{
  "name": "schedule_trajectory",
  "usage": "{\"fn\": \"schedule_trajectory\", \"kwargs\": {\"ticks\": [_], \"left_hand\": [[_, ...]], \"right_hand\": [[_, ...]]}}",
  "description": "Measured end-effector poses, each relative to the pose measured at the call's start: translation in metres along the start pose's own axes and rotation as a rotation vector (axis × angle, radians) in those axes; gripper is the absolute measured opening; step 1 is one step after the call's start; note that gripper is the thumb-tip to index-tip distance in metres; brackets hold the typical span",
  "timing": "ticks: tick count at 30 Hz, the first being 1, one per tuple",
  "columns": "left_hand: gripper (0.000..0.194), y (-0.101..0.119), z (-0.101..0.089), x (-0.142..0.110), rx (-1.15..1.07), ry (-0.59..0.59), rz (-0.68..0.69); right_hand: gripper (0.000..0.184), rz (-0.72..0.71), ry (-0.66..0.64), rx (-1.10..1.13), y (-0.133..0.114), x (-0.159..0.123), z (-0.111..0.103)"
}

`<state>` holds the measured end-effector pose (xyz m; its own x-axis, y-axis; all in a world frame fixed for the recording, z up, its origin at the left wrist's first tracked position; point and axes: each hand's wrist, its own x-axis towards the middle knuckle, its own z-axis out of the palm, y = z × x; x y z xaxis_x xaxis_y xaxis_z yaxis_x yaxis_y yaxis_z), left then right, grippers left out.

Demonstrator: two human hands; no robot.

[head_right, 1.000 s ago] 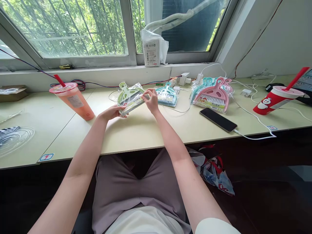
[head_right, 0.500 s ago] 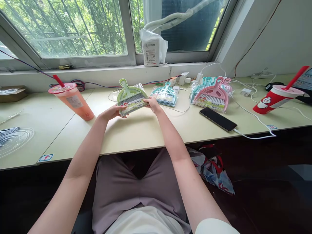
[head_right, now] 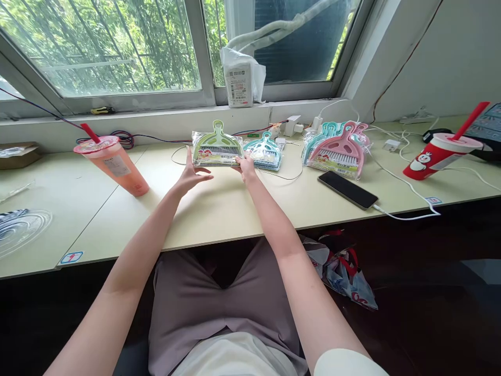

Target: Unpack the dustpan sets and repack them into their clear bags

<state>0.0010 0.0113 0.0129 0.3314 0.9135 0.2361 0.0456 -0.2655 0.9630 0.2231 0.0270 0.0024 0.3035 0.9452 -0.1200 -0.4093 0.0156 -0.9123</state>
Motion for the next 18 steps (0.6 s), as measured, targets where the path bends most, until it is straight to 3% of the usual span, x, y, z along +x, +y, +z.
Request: {"fn": "schedule_trajectory", "kwargs": {"ticks": [3, 7, 9, 14, 18], "left_hand": [[0.116, -0.008, 0.006, 0.006, 0.019, 0.155, -0.006], [0.062, -0.014, -0.003, 0.011, -0.007, 0.211, -0.035], [0.045, -0.016, -0.007, 0.012, -0.064, 0.242, -0.057], [0.035, -0.02, -0.008, 0.016, -0.174, 0.331, -0.186], [0.028, -0.021, -0.004, 0.018, -0.224, 0.337, -0.252]], "right_hand": [[0.021, -0.004, -0.016, -0.028, 0.002, 0.0, 0.002], [0.011, -0.036, -0.092, -0.082, 0.002, -0.005, 0.006], [0.01, -0.063, -0.135, -0.098, 0.001, -0.007, 0.007], [0.007, -0.145, -0.218, -0.154, 0.0, -0.01, 0.008], [0.018, -0.154, -0.234, -0.181, 0.003, -0.006, 0.008]]}}
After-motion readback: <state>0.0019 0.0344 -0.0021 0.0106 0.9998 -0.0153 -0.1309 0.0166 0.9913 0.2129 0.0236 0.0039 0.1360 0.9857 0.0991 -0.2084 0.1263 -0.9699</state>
